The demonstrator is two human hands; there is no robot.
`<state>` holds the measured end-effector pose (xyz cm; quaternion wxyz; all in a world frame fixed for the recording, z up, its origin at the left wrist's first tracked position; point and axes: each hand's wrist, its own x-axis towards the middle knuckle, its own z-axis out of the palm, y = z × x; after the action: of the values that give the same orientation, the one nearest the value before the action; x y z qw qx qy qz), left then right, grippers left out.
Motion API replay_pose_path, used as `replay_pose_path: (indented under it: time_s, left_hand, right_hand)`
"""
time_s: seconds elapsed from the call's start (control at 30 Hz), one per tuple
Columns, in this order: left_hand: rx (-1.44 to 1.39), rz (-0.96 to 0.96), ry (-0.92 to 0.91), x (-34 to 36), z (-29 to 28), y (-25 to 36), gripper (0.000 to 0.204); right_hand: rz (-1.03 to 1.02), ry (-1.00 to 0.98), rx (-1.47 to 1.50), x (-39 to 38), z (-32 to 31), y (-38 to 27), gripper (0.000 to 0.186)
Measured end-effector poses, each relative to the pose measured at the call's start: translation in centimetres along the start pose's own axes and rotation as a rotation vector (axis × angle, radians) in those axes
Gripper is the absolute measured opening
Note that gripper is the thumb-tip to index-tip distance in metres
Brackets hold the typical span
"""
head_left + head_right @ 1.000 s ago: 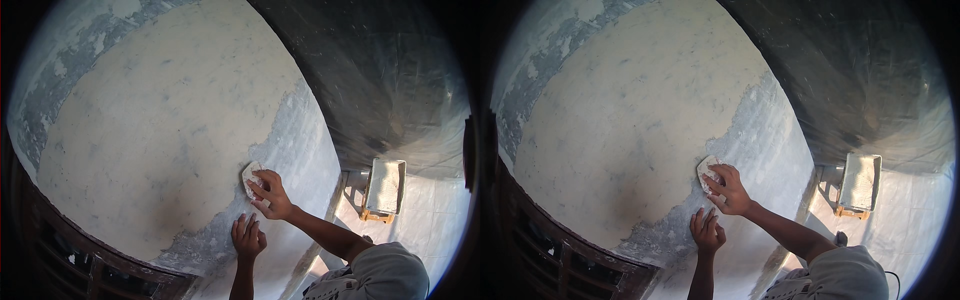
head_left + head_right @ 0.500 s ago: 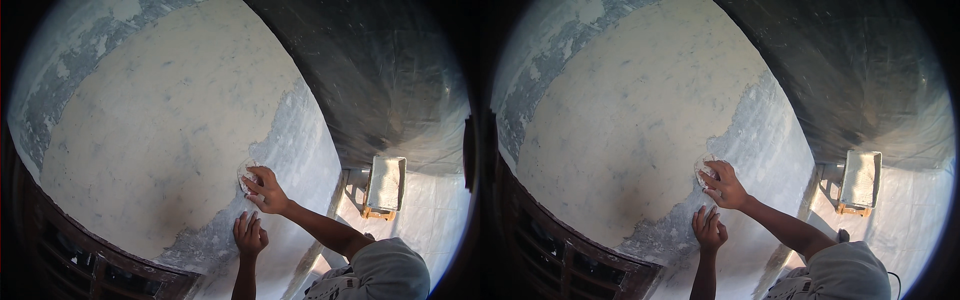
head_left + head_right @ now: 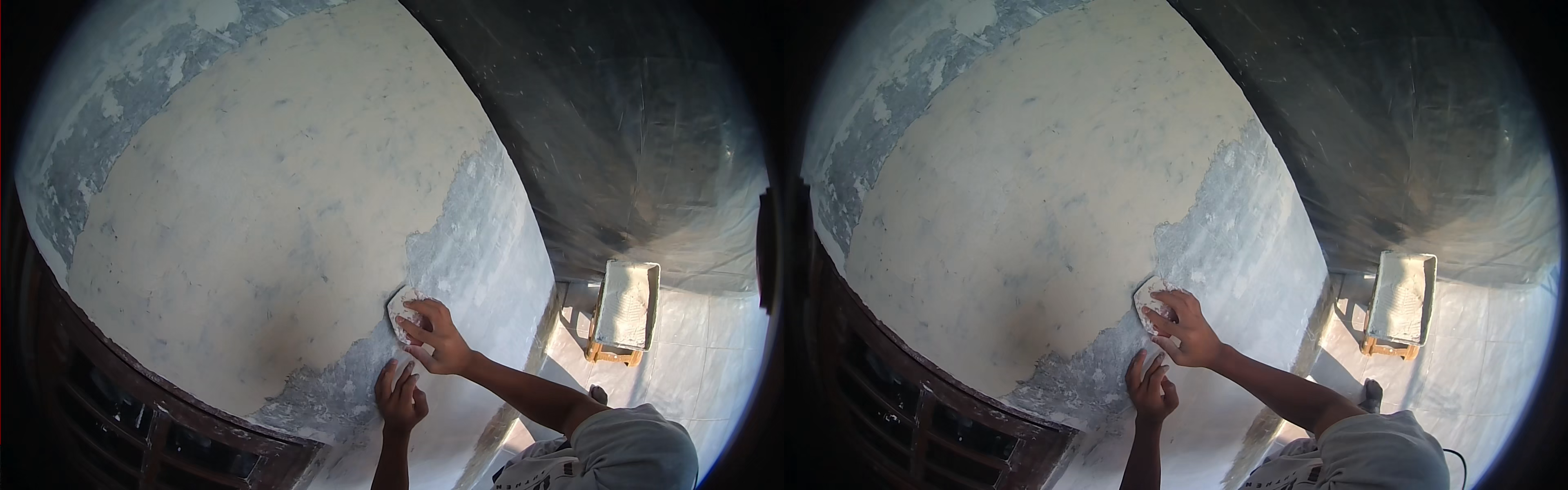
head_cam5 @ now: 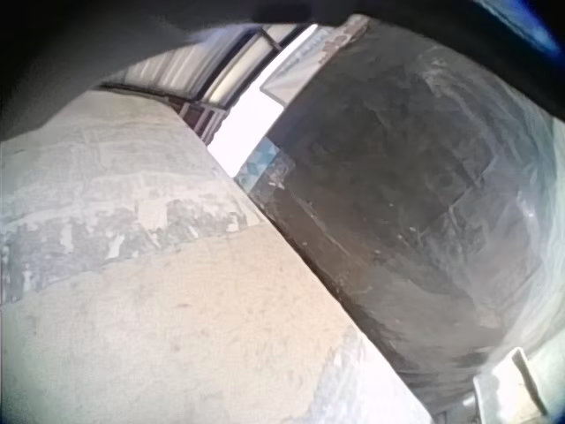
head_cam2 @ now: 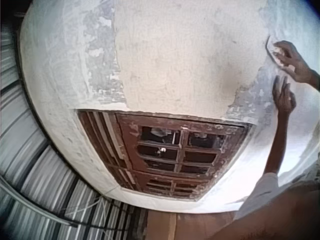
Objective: The person applies plaster compound to a wall near a window frame with a putty applicator, smoothing the compound to fill and repair the wall surface.
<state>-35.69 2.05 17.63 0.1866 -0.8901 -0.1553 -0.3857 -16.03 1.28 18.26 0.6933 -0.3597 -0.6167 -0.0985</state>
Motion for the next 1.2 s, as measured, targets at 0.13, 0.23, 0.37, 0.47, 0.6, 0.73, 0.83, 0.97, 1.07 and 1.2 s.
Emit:
replay_pose_path:
  time_s: [0.13,0.23,0.37,0.47,0.6,0.73,0.83,0.97,1.07,1.2]
  left_hand:
    - [0.008,0.0,-0.037,-0.6,-0.9,-0.2,0.017]
    - [0.003,-0.026,-0.043,-1.6,-1.6,-0.4,0.017]
    - [0.026,-0.019,-0.05,-2.2,-1.4,-0.6,0.018]
    - [0.05,-0.014,-0.058,-1.9,-1.2,-0.3,0.018]
    - [0.04,-0.039,-0.059,-2.1,-1.6,-0.4,0.017]
    - [0.036,-0.052,-0.074,-2.3,-1.4,0.1,0.017]
    - [0.032,-0.078,-0.073,-1.7,-1.4,1.1,0.018]
    - [0.019,-0.162,-0.048,-2.6,-0.6,2.6,0.02]
    - [-0.01,-0.256,-0.074,-3.7,0.9,4.9,0.023]
    - [-0.098,-0.296,-0.147,-2.6,5.2,8.1,0.02]
  right_hand:
    - [0.062,0.122,-0.016,3.5,0.3,0.0,0.059]
    - [0.042,0.013,-0.055,0.2,1.6,-0.9,0.061]
    - [-0.01,-0.053,-0.039,-0.4,0.6,-1.8,0.062]
    - [-0.003,0.085,-0.067,2.0,0.5,-1.0,0.061]
    - [-0.024,-0.028,-0.088,-0.9,1.2,-0.7,0.058]
    - [-0.041,-0.048,-0.003,0.2,0.7,-1.0,0.057]
    - [-0.046,0.004,-0.069,2.6,0.9,-0.2,0.062]
    - [0.013,-0.217,-0.02,-3.6,0.7,-0.8,0.06]
    - [0.093,-0.269,-0.008,-7.0,-2.3,-0.7,0.06]
    - [0.31,-0.252,-0.028,-8.6,-7.6,1.3,0.065]
